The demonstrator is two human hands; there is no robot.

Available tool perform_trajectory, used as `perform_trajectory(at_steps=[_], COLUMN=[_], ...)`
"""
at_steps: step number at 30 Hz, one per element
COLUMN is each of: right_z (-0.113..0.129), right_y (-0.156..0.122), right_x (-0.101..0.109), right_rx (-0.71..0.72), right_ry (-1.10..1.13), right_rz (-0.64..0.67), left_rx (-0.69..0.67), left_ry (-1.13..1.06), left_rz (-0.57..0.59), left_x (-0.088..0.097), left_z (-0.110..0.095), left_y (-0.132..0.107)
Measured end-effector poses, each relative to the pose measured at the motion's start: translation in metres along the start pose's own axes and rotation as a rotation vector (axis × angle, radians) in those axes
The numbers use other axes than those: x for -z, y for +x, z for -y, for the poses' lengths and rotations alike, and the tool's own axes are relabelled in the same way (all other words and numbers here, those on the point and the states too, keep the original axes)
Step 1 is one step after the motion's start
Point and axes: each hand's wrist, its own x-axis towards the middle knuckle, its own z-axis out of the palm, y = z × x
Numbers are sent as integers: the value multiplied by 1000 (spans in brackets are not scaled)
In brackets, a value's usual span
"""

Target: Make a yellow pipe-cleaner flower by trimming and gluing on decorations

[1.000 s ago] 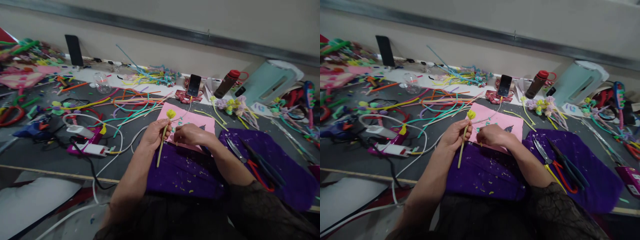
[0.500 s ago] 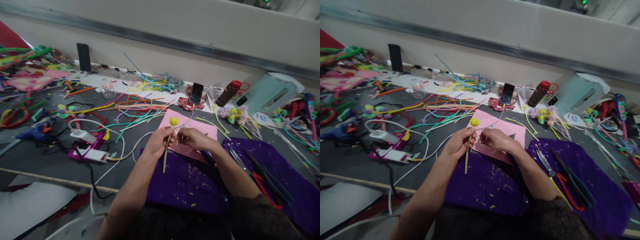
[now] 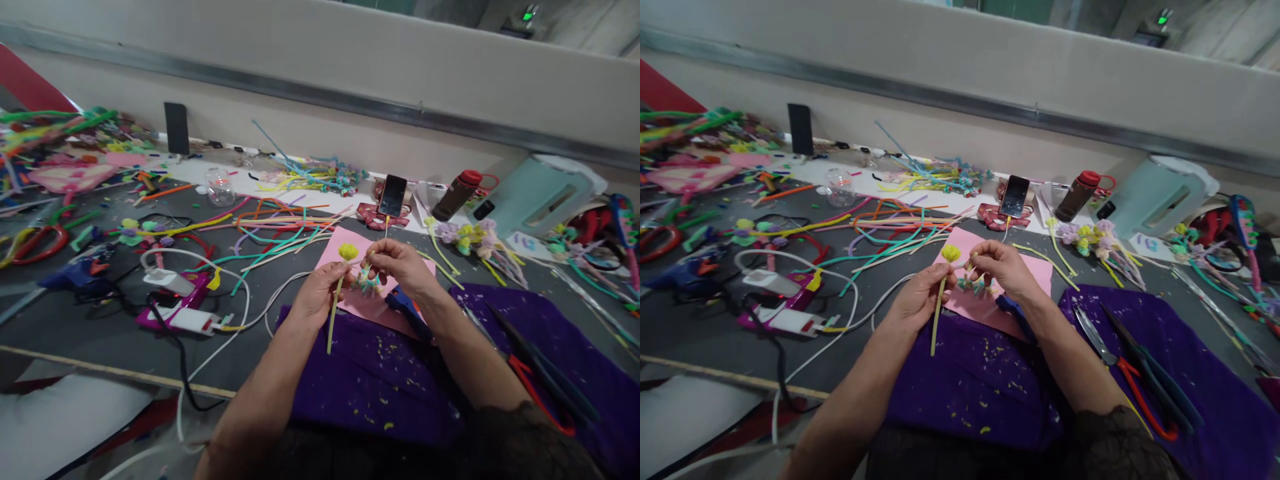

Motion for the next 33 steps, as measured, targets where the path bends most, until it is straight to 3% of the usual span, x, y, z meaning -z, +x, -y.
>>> perform_trajectory(at_steps=[6, 17, 33], right_z=[-4, -8, -10], right_y=[2, 0, -2], right_x=[3, -12, -21], right_rx=[25, -103, -27], right_ry=[-80, 201, 207], right_rz=[-86, -25, -96], left_rx=[42, 31, -7], left_ry=[4, -62, -84], left_rz=[6, 43, 44], left_x=[0, 0, 1], left_z=[-2, 6, 6], left_y=[0, 2, 2])
